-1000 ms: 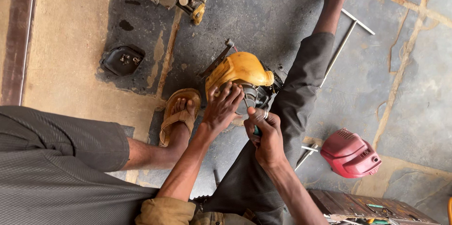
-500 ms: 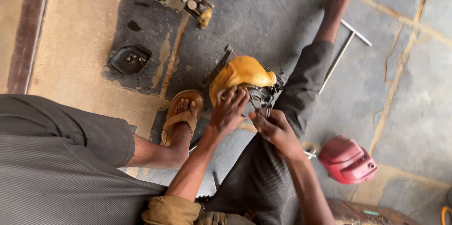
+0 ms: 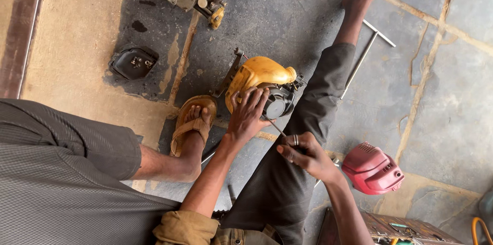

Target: The person sits on the floor and works on a small engine block. They use a screwdriver to tighten screws on the engine casing and then attach a red plastic cover to the top of the engine.

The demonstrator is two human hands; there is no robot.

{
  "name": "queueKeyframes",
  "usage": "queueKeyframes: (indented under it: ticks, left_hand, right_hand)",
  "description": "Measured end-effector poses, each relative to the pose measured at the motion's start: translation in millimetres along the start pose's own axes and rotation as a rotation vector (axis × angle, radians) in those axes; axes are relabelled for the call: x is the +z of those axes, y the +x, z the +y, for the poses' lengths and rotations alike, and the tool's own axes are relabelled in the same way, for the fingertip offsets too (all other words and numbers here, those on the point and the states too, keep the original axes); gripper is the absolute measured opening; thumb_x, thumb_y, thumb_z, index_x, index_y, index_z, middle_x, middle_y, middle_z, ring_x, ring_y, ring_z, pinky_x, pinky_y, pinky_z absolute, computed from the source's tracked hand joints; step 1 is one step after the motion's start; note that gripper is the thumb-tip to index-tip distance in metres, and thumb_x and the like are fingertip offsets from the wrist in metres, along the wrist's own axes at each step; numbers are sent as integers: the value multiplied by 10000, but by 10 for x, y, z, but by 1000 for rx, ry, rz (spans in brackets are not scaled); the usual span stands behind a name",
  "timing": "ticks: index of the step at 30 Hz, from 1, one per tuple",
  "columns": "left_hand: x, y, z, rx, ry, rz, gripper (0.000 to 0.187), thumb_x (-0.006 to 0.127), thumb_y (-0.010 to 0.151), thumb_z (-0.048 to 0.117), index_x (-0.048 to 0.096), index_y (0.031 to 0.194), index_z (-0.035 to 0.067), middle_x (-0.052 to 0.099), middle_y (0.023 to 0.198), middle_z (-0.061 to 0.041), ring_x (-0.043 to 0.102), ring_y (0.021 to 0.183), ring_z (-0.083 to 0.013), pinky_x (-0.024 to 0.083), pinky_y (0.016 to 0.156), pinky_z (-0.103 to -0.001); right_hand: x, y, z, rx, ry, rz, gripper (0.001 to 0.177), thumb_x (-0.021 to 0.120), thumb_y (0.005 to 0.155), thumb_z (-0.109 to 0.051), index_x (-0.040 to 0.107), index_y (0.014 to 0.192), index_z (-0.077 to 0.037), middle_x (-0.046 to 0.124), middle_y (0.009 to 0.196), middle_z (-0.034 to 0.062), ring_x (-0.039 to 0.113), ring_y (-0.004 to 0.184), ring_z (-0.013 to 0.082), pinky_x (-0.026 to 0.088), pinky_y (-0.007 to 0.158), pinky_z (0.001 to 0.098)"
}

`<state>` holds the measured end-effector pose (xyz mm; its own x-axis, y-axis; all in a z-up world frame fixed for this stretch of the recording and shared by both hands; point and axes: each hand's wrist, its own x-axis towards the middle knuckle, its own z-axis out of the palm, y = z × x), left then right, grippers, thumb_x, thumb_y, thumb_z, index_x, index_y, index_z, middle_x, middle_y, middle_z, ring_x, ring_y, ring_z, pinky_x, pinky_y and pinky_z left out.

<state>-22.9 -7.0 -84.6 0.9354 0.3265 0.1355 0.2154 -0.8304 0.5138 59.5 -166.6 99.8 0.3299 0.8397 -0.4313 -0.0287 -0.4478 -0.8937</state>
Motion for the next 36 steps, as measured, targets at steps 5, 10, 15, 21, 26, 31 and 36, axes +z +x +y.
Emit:
queueKeyframes:
  ticks: [5, 10, 15, 21, 26, 31, 36]
  left_hand:
    - [-67, 16, 29, -7, -11, -12, 1156, 945, 522, 606, 486, 1452, 96, 529, 1383, -69, 439, 1315, -262, 289, 1115, -584]
    - [-31, -5, 26, -17, 6, -34, 1153, 951, 523, 589, 483, 1460, 107, 531, 1389, -59, 446, 1326, -257, 291, 1128, -580]
    - [17, -4, 7, -9, 12, -21, 1166, 947, 555, 608, 470, 1488, 97, 528, 1396, -67, 442, 1325, -266, 296, 1123, -588]
    - [6, -18, 4, -8, 20, -20, 1164, 930, 557, 631, 473, 1484, 95, 523, 1395, -80, 440, 1328, -268, 295, 1137, -583]
    - [15, -8, 15, 3, 20, -1, 1179, 919, 552, 662, 478, 1473, 72, 524, 1391, -92, 435, 1328, -279, 302, 1126, -580]
    - [16, 5, 15, -7, 31, -2, 1160, 924, 560, 657, 483, 1463, 76, 521, 1377, -89, 437, 1317, -276, 309, 1113, -591]
    - [-37, -16, 14, 4, 33, -4, 1172, 943, 523, 626, 483, 1453, 80, 512, 1360, -94, 439, 1303, -286, 307, 1107, -595]
  right_hand:
    - [-11, 113, 100, 36, 27, -5, 383, 644, 994, -220, 560, 660, -52, 415, 555, -48, 346, 506, 48, 278, 475, 278]
    - [-39, 177, 267, 33, 100, 18, 400, 643, 993, -216, 521, 638, -79, 406, 551, -62, 347, 487, 45, 272, 454, 274]
    - [-156, 214, 352, 11, 59, 30, 407, 641, 1007, -204, 522, 641, -71, 426, 573, -56, 368, 512, 49, 292, 468, 273]
    - [-150, 291, 135, -243, -282, -132, 183, 642, 935, -135, 664, 775, -48, 603, 628, 9, 552, 520, 116, 457, 505, 303]
    - [19, 344, -28, -322, -947, -409, 274, 650, 940, -167, 620, 683, -80, 572, 514, 25, 531, 443, 145, 460, 437, 340]
    - [115, 398, -11, -170, -1228, -696, 283, 587, 962, -120, 593, 679, -101, 551, 546, 4, 536, 439, 151, 473, 378, 322]
    - [-40, 511, -44, -143, -995, -652, 346, 600, 973, -246, 633, 672, -78, 564, 531, 7, 516, 442, 109, 466, 432, 289]
